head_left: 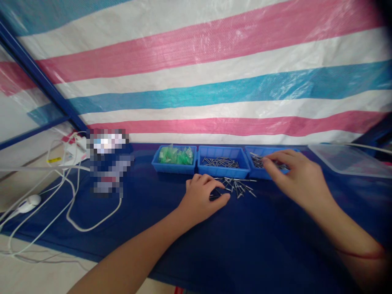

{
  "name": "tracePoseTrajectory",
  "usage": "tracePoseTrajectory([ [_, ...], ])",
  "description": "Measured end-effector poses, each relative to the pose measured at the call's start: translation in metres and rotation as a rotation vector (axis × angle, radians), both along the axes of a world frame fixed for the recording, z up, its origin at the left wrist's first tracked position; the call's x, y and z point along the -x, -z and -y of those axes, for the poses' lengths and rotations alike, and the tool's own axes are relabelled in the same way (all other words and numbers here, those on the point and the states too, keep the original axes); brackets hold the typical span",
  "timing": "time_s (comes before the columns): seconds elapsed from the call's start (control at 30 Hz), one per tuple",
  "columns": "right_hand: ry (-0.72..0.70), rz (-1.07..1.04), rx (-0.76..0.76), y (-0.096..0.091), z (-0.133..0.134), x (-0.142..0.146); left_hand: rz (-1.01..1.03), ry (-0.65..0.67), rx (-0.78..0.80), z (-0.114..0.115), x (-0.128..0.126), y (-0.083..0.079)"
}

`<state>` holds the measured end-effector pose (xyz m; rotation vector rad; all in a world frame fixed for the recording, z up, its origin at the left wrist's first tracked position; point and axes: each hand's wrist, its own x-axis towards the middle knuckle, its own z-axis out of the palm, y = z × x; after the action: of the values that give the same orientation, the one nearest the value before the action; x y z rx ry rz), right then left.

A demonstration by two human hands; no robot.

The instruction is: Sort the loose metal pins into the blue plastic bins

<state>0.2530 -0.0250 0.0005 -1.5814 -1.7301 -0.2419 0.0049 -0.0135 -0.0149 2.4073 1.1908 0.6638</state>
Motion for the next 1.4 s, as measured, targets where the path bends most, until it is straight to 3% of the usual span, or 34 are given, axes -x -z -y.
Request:
tracePoseTrajectory([
  [0.13, 0.228, 0.140, 0.035, 0.015, -0.010, -0.028, -0.117, 0.075, -0.028, 0.001, 0.001, 0.005],
  [0.27, 0.254, 0.135, -0.014, 0.023, -0.012, -0.025, -0.152, 0.096, -0.056, -0.001, 0.002, 0.008],
  [0.4, 0.145, 0.122, -0.086, 0.016, -0.006, 0.000, -0.176, 0.111, -0.068, 0.000, 0.003, 0.006],
  [0.5, -0.070, 0.085, -0.103, 0.009, 0.002, 0.024, -0.142, 0.096, -0.070, 0.001, 0.002, 0.003],
  [0.7, -0.491, -0.095, 0.091, 0.009, 0.020, 0.064, 0.197, 0.036, 0.010, -0.005, 0.000, 0.002],
  [0.87, -0.467, -0.267, 0.250, 0.016, 0.018, 0.066, 0.516, 0.033, 0.259, -0.009, 0.000, 0.007],
  [1.07, -0.442, -0.312, 0.375, 0.018, 0.015, 0.065, 0.704, -0.009, 0.449, -0.008, -0.004, 0.009],
  [1.4, -0.505, -0.436, 0.448, 0.018, 0.016, 0.071, 0.784, 0.051, 0.460, -0.005, -0.005, 0.003],
])
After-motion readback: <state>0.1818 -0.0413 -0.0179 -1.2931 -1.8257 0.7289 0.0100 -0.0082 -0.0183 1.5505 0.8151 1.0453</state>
